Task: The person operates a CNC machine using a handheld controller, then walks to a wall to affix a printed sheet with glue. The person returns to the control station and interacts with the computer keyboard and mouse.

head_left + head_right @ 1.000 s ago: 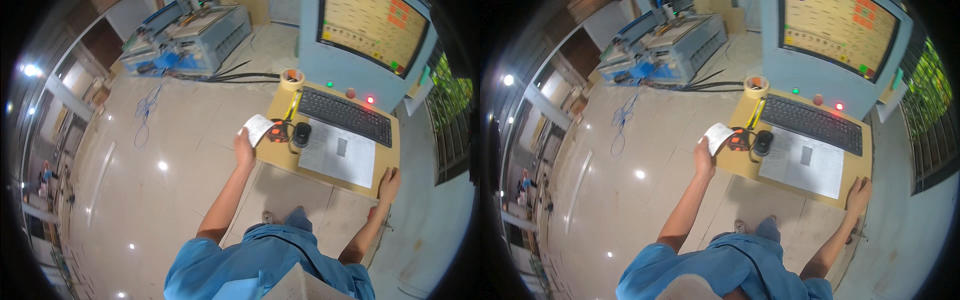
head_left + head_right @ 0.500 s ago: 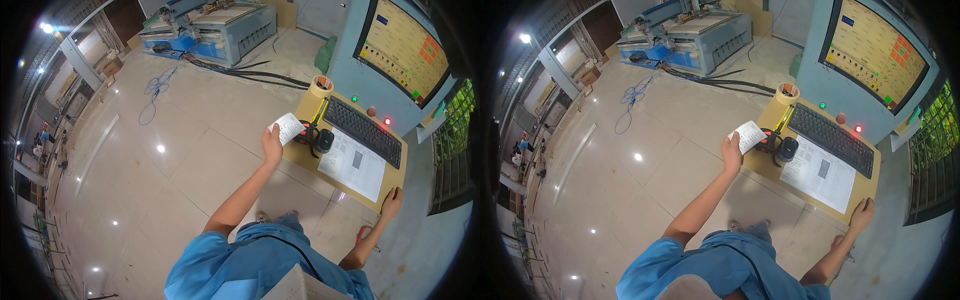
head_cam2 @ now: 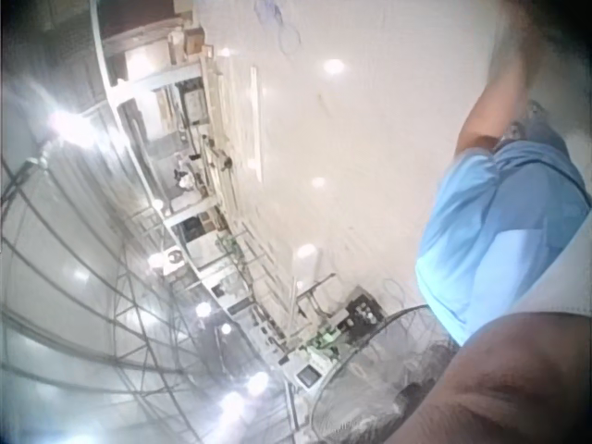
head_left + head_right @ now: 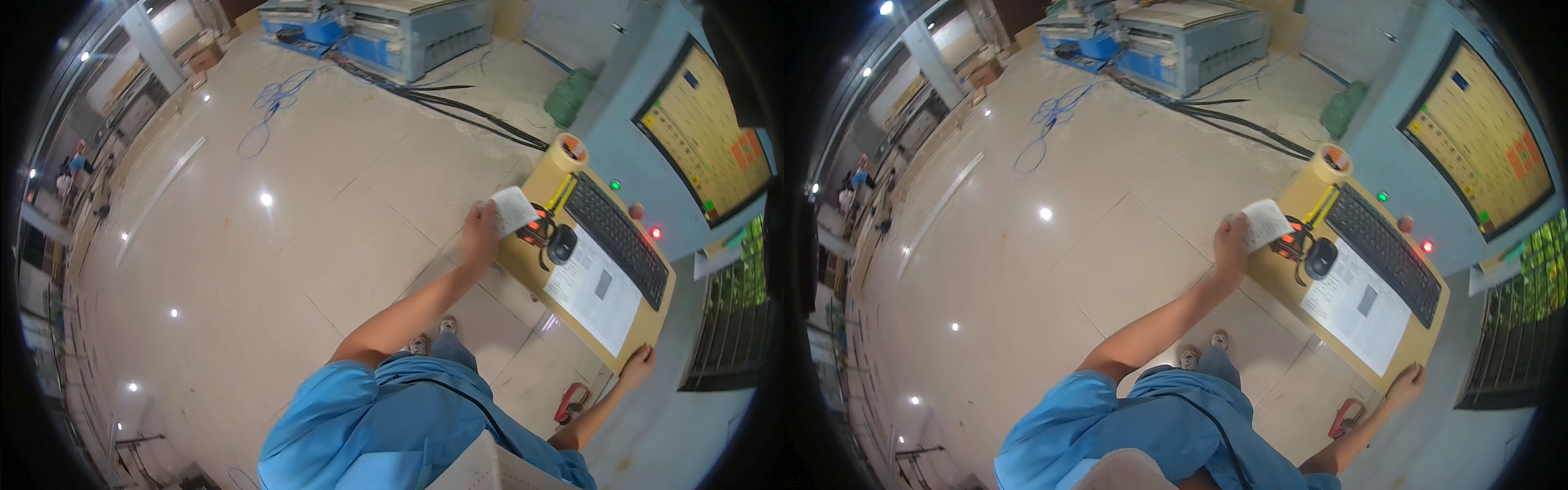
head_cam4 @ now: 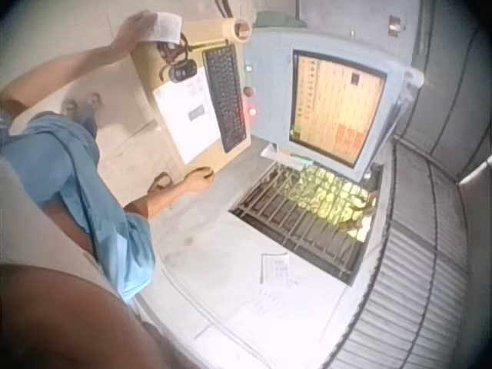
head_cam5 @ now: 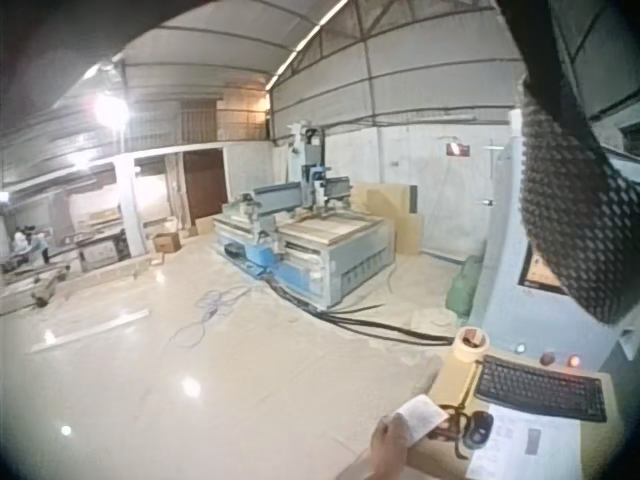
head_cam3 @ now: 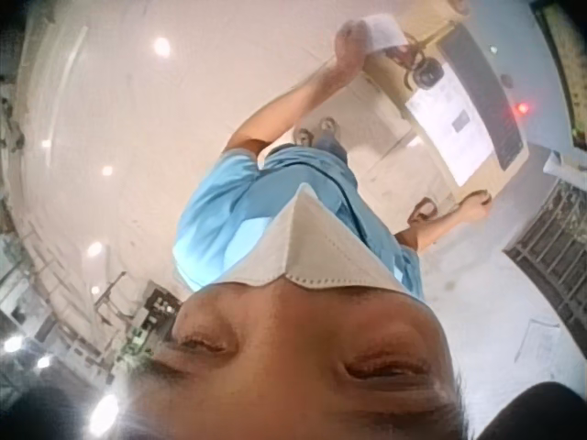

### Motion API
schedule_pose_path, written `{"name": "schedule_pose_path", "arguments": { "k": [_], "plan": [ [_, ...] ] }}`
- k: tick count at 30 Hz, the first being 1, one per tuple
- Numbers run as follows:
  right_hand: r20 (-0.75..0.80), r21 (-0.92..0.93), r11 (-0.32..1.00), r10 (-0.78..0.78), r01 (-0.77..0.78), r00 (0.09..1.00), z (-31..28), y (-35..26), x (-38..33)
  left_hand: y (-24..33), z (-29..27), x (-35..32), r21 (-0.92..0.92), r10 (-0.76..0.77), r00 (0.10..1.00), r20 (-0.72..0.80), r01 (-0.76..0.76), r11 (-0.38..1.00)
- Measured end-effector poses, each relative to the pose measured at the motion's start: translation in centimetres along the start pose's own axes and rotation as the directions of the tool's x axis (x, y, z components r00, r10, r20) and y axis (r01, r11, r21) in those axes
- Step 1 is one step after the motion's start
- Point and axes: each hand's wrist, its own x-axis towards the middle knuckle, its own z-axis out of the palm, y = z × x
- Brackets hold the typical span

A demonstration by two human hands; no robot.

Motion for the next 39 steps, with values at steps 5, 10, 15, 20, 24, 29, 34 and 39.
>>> {"name": "schedule_pose_path", "arguments": {
  "k": [5, 10, 15, 20, 24, 29, 34, 39],
  "plan": [
    [-0.393, 0.130, 0.960, 0.278, -0.247, 0.876, -0.7, 2.7, 0.2, 1.6, -0.9, -0.3, -0.164, -0.134, 0.987, 0.089, 0.147, 0.976],
    [-0.663, 0.492, 0.798, 0.602, -0.347, 0.444, 0.7, 10.0, -3.9, 3.2, -4.1, 3.1, -0.169, -0.379, 0.893, 0.242, 0.423, 0.890],
    [0.113, -0.947, 0.322, 0.325, 0.003, 0.939, 9.5, 13.9, -24.5, -0.1, -10.1, 15.8, 0.099, -0.318, 0.934, 0.161, 0.305, 0.947],
    [0.237, 0.106, 0.064, 0.968, -0.992, 0.088, 25.6, 2.6, -40.6, -3.4, -26.6, 29.7, 0.585, -0.207, 0.974, -0.088, 0.219, 0.781],
    [0.463, -0.073, 0.018, 0.886, -0.997, -0.018, 36.5, -8.8, -41.5, -0.6, -44.3, 31.9, 0.901, -0.072, 0.924, -0.375, 0.382, 0.208],
    [0.818, -0.065, 0.364, 0.552, -0.929, 0.159, 49.9, -22.2, -32.3, 2.8, -56.8, 27.4, 0.371, -0.078, 0.467, -0.881, 0.782, 0.501],
    [0.895, -0.098, 0.744, 0.356, -0.661, 0.268, 63.4, -37.9, -22.8, 1.5, -60.5, 25.2, 0.237, -0.051, 0.316, -0.947, 0.800, 0.551],
    [0.935, -0.097, 0.859, 0.252, -0.502, 0.250, 74.2, -54.4, -20.6, -0.2, -62.2, 33.4, -0.022, -0.232, 0.211, -0.950, 0.694, 0.720]
  ]
}}
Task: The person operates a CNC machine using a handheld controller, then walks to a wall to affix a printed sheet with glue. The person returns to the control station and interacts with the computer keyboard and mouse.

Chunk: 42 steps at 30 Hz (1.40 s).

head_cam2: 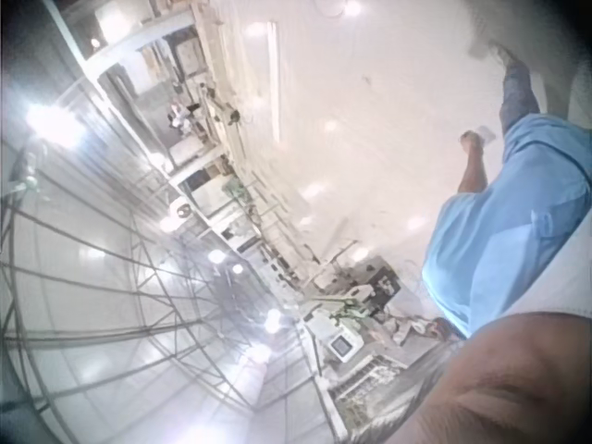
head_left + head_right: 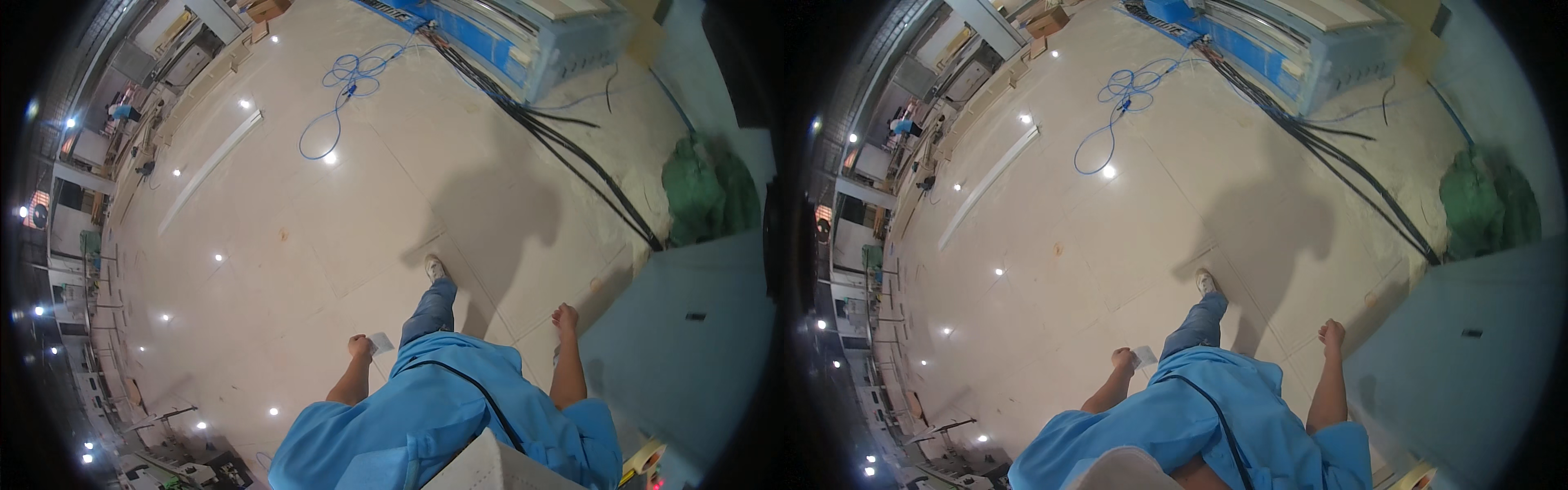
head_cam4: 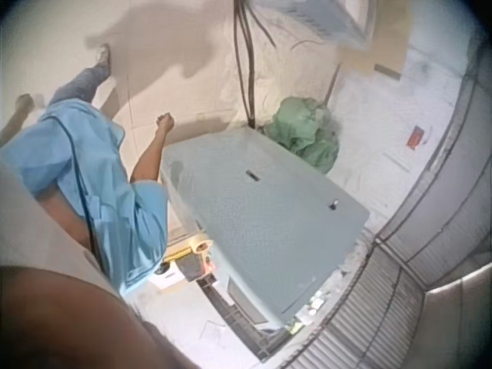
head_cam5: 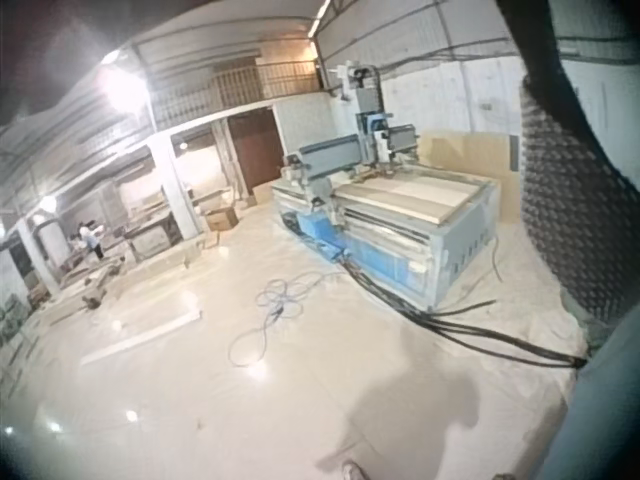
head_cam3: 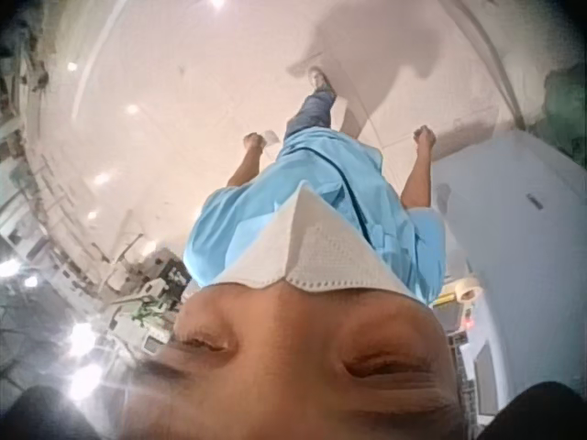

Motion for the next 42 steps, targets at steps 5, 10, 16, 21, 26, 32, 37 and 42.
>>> {"name": "schedule_pose_path", "arguments": {
  "k": [5, 10, 16, 21, 26, 32, 37, 42],
  "plan": [
    [0.094, -0.019, 1.000, -0.019, 0.021, 0.995, 12.3, -10.3, 3.1, 14.5, 8.1, 5.9, -0.103, 0.099, 0.991, 0.091, -0.089, 0.991],
    [0.238, -0.071, 0.997, -0.022, 0.040, 0.971, 22.2, -16.5, 4.0, 33.6, 16.5, 11.0, -0.036, 0.212, 0.973, 0.097, -0.209, 0.977],
    [0.147, -0.149, 0.966, 0.231, -0.209, 0.962, 29.8, -19.5, 10.7, 51.9, 24.7, 16.2, -0.018, 0.434, 0.854, 0.286, -0.448, 0.894],
    [0.149, -0.152, 0.967, 0.227, -0.204, 0.963, 36.0, -28.0, 19.8, 60.6, 30.7, 22.3, 0.076, 0.440, 0.817, 0.373, -0.499, 0.863],
    [0.182, -0.318, 0.943, 0.159, -0.095, 0.970, 45.6, -45.0, 23.5, 67.7, 32.0, 26.6, 0.190, 0.359, 0.858, 0.368, -0.448, 0.874],
    [0.326, -0.294, 0.932, -0.113, 0.214, 0.939, 63.5, -66.1, 26.0, 80.3, 38.7, 35.7, 0.477, 0.354, 0.872, 0.339, -0.483, 0.734],
    [0.331, -0.315, 0.924, -0.108, 0.217, 0.938, 78.3, -67.4, 28.6, 88.3, 49.4, 55.2, 0.543, 0.308, 0.870, 0.386, -0.484, 0.686],
    [0.263, -0.574, 0.799, 0.387, -0.178, 0.884, 87.8, -58.9, 25.8, 93.9, 61.4, 75.1, 0.621, 0.334, 0.845, 0.418, -0.534, 0.574]
  ]
}}
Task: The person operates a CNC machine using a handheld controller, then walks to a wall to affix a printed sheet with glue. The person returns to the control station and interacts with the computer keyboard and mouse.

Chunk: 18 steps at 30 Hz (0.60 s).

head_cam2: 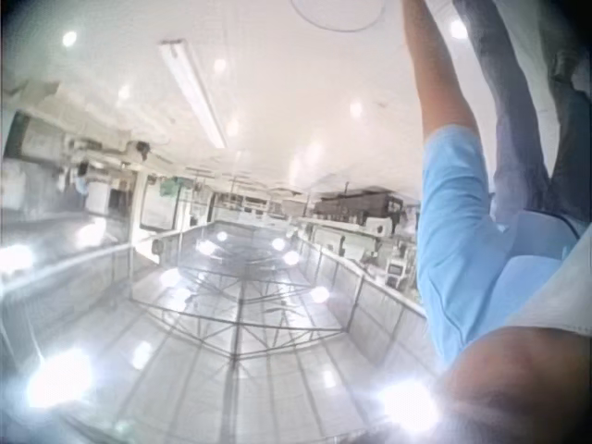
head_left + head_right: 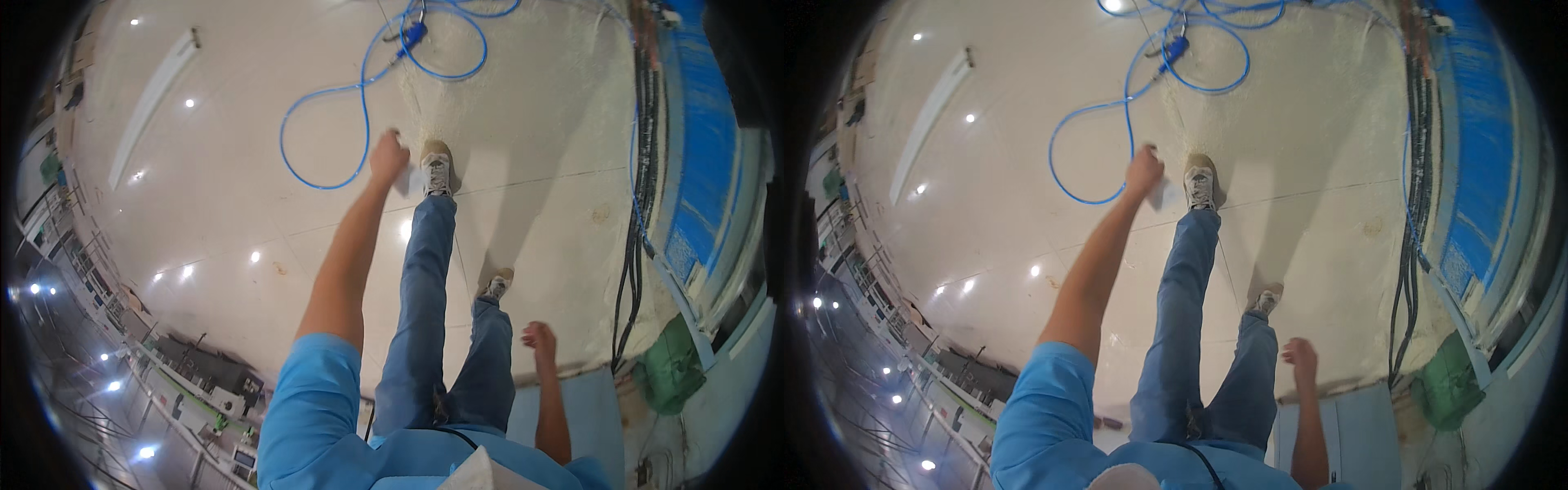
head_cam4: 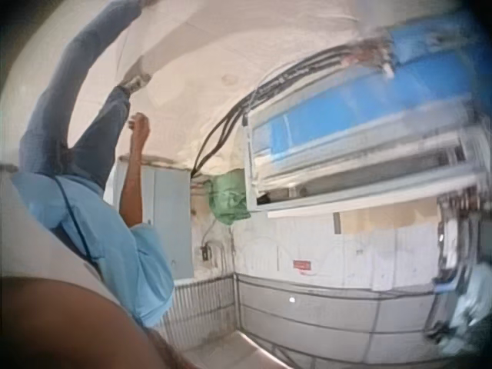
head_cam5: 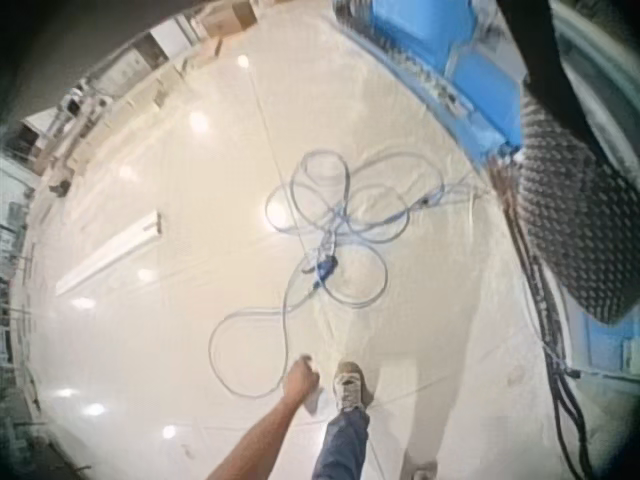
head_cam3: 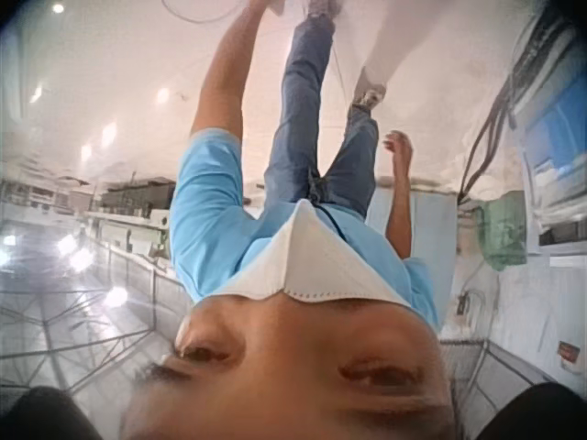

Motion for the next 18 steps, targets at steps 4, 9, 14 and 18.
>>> {"name": "schedule_pose_path", "arguments": {
  "k": [4, 9, 14, 18],
  "plan": [
    [0.092, 0.006, 0.963, 0.266, -0.268, 0.959, 7.2, -2.0, -2.6, 0.3, 1.4, 14.2, 0.079, -0.047, 0.998, -0.044, 0.050, 0.996],
    [0.069, 0.031, 0.928, 0.369, -0.372, 0.927, 10.8, -8.8, -4.4, -0.7, 3.5, 23.6, 0.132, -0.065, 0.992, -0.112, 0.080, 0.988],
    [-0.028, 0.069, 0.885, 0.463, -0.461, 0.886, 11.3, -13.0, -4.9, -3.8, 7.0, 23.7, 0.192, 0.033, 0.956, 0.293, -0.093, 0.977],
    [0.012, 0.113, 0.928, 0.357, -0.356, 0.934, 11.1, -14.8, -5.9, -5.9, 10.1, 14.3, -0.094, 0.262, 0.683, 0.682, -0.273, 0.957]
  ]
}}
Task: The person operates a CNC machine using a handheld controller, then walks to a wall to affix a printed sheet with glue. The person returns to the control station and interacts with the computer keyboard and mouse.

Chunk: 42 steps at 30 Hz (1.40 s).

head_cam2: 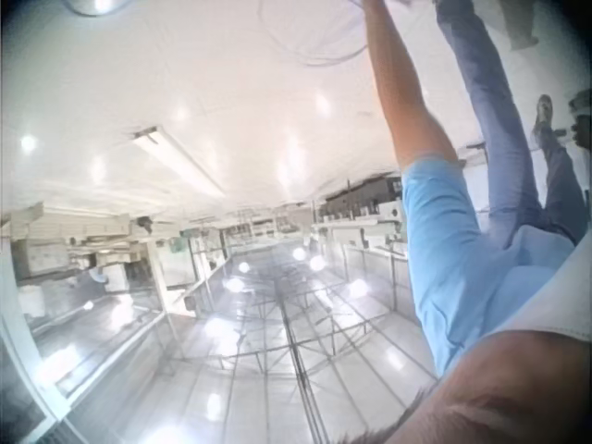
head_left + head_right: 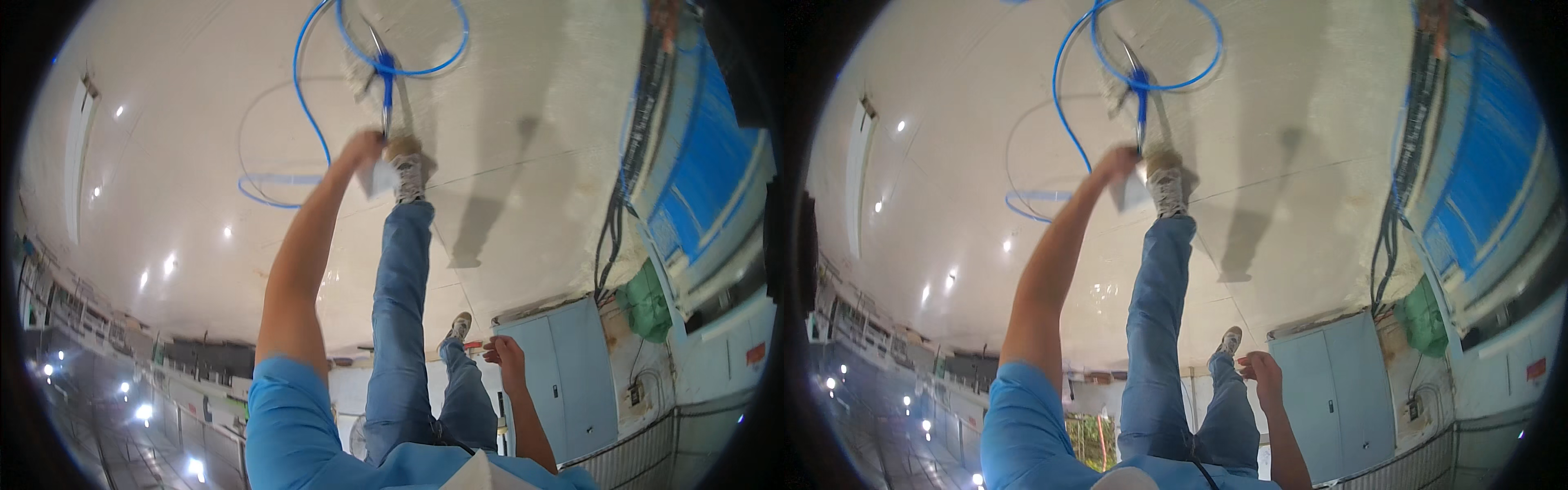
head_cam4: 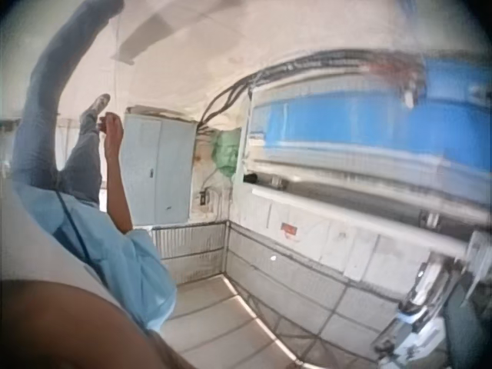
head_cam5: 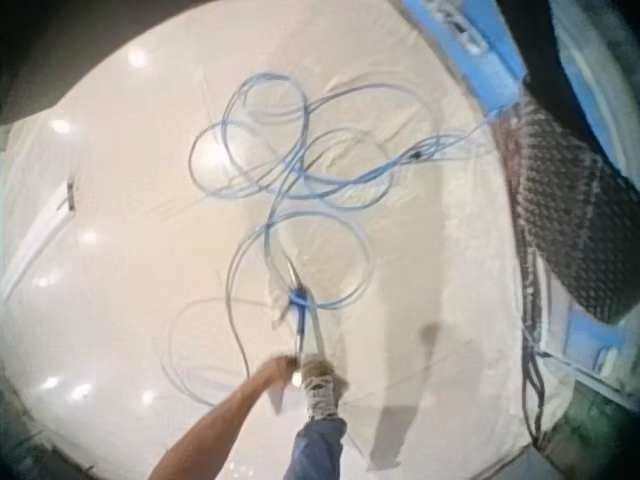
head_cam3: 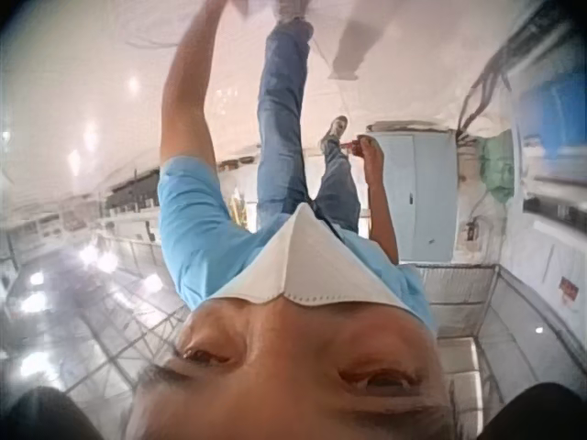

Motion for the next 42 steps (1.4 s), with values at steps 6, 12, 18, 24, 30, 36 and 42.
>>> {"name": "schedule_pose_path", "arguments": {
  "k": [6, 12, 18, 24, 30, 36, 42],
  "plan": [
    [-0.004, 0.110, 0.993, -0.034, 0.035, 0.999, 0.7, -0.7, -1.9, 11.3, 5.6, -16.1, -0.281, 0.506, 0.678, 0.533, -0.423, 0.862],
    [-0.052, 0.650, 0.756, 0.149, -0.080, 0.987, -0.7, -2.0, -1.1, 30.6, 4.0, -31.0, -0.407, 0.490, 0.538, 0.686, -0.275, 0.871],
    [0.099, 0.938, 0.323, -0.603, 0.129, 0.791, -9.1, -5.2, -5.0, 47.1, 8.2, -39.2, -0.425, 0.460, 0.485, 0.744, -0.189, 0.885],
    [0.090, 0.995, 0.102, -0.750, -0.019, 0.655, -21.4, -8.5, -9.0, 61.0, 12.7, -40.1, -0.303, 0.345, 0.576, 0.741, -0.171, 0.937],
    [-0.225, 0.940, 0.043, -0.665, 0.337, 0.712, -37.2, -10.3, -10.4, 75.7, 20.0, -39.8, -0.051, 0.333, 0.808, 0.487, -0.354, 0.934],
    [-0.618, 0.785, -0.328, -0.473, 0.526, 0.628, -50.3, -11.3, -10.0, 87.2, 26.4, -38.0, 0.042, 0.555, 0.729, 0.399, -0.620, 0.784],
    [-0.726, 0.657, -0.466, -0.180, 0.592, 0.664, -63.5, -12.2, -5.7, 86.4, 18.3, -33.1, 0.743, 0.308, 0.892, 0.332, -0.448, 0.497]
  ]
}}
